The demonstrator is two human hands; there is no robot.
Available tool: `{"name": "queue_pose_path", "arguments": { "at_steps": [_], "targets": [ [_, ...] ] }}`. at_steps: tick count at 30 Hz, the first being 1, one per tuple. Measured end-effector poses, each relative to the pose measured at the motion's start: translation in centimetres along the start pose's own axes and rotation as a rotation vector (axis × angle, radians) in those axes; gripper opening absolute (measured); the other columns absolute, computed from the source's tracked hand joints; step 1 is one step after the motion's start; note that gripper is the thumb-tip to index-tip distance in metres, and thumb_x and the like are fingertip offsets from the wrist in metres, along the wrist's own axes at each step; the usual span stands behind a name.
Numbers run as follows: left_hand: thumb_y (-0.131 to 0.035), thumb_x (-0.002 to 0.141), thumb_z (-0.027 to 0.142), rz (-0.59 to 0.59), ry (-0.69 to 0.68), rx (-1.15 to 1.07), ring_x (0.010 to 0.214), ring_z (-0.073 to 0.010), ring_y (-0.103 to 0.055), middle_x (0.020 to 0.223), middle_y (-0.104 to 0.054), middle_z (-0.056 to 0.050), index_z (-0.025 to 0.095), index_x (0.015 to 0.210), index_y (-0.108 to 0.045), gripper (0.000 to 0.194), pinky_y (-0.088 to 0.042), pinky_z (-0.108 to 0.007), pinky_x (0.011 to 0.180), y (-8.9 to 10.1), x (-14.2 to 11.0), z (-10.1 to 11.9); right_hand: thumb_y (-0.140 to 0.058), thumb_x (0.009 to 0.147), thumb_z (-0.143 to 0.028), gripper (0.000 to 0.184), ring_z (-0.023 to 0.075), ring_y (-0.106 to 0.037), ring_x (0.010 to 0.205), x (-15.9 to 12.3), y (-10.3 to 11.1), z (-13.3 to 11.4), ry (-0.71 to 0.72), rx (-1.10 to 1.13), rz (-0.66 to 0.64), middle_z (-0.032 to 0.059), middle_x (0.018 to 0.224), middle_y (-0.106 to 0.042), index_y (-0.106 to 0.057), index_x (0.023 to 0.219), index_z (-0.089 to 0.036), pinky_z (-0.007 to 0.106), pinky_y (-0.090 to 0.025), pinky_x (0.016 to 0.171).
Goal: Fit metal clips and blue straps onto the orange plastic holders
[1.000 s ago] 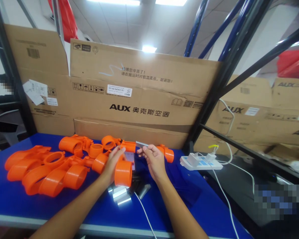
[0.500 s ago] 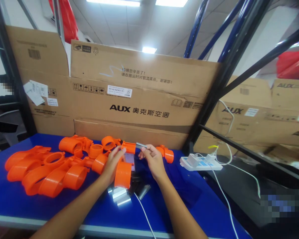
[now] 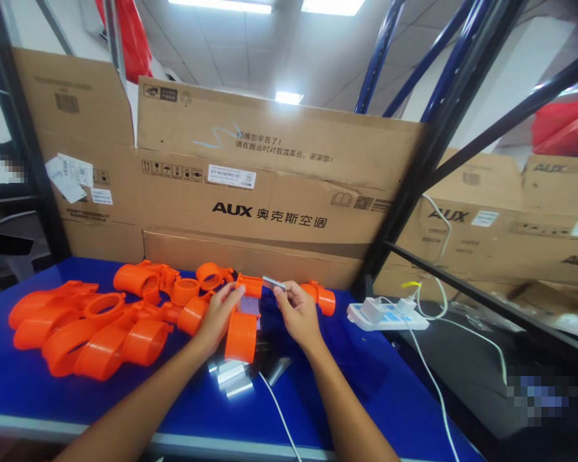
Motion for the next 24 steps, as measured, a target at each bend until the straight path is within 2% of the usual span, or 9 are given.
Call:
{"name": "queue_pose_path", "arguments": {
  "at_steps": [5, 12, 18, 24],
  "targets": [
    [-0.083, 0.075, 0.061, -0.046, 0.060, -0.088, 0.059, -0.0149, -0.060, 0.069, -0.065, 0.000, 0.019, 0.090, -0.070, 0.047, -0.044, -0.025, 0.057, -0.27, 0.00, -0.38, -0.069, 0.091, -0.061, 0.040, 0.0138, -0.042, 0.054, 0.10, -0.19, -0.03, -0.035, 0.059, -0.049, -0.0042, 0.058, -0.050, -0.061, 0.079, -0.023, 0.027, -0.030, 0.051],
    [-0.086, 0.072, 0.058, -0.032, 0.052, -0.063, 0.070, -0.0192, -0.067, 0.075, -0.071, -0.003, 0.019, 0.090, -0.072, 0.045, -0.048, -0.027, 0.062, 0.09, 0.43, -0.51, -0.068, 0.091, -0.062, 0.043, 0.0132, -0.037, 0.056, 0.19, 0.08, -0.15, -0.012, 0.012, -0.059, -0.0044, 0.061, -0.045, -0.059, 0.076, -0.023, 0.026, -0.027, 0.050],
    [-0.085, 0.075, 0.056, -0.074, 0.030, -0.040, 0.078, -0.0200, -0.069, 0.085, -0.074, -0.004, 0.018, 0.098, -0.075, 0.046, -0.052, -0.028, 0.070, -0.03, 0.62, -0.43, -0.068, 0.091, -0.061, 0.042, 0.0135, -0.038, 0.058, 0.25, 0.48, -0.26, -0.006, 0.001, -0.071, -0.0040, 0.064, -0.045, -0.058, 0.076, -0.023, 0.025, -0.029, 0.052],
    [-0.085, 0.075, 0.056, -0.090, 0.098, -0.115, 0.059, -0.0138, -0.059, 0.067, -0.063, 0.002, 0.018, 0.089, -0.071, 0.043, -0.047, -0.025, 0.059, -0.28, 0.27, -0.55, -0.069, 0.090, -0.062, 0.042, 0.0140, -0.038, 0.058, 0.21, 0.49, -0.17, -0.010, 0.007, -0.077, -0.0042, 0.063, -0.045, -0.060, 0.079, -0.023, 0.026, -0.030, 0.053]
  ]
}}
Point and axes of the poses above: each hand's wrist, its own x-axis towards the middle knuckle, its own y-axis out of the back of the hand, z = x × y, the point moved 7 cm from there along x, towards the middle knuckle
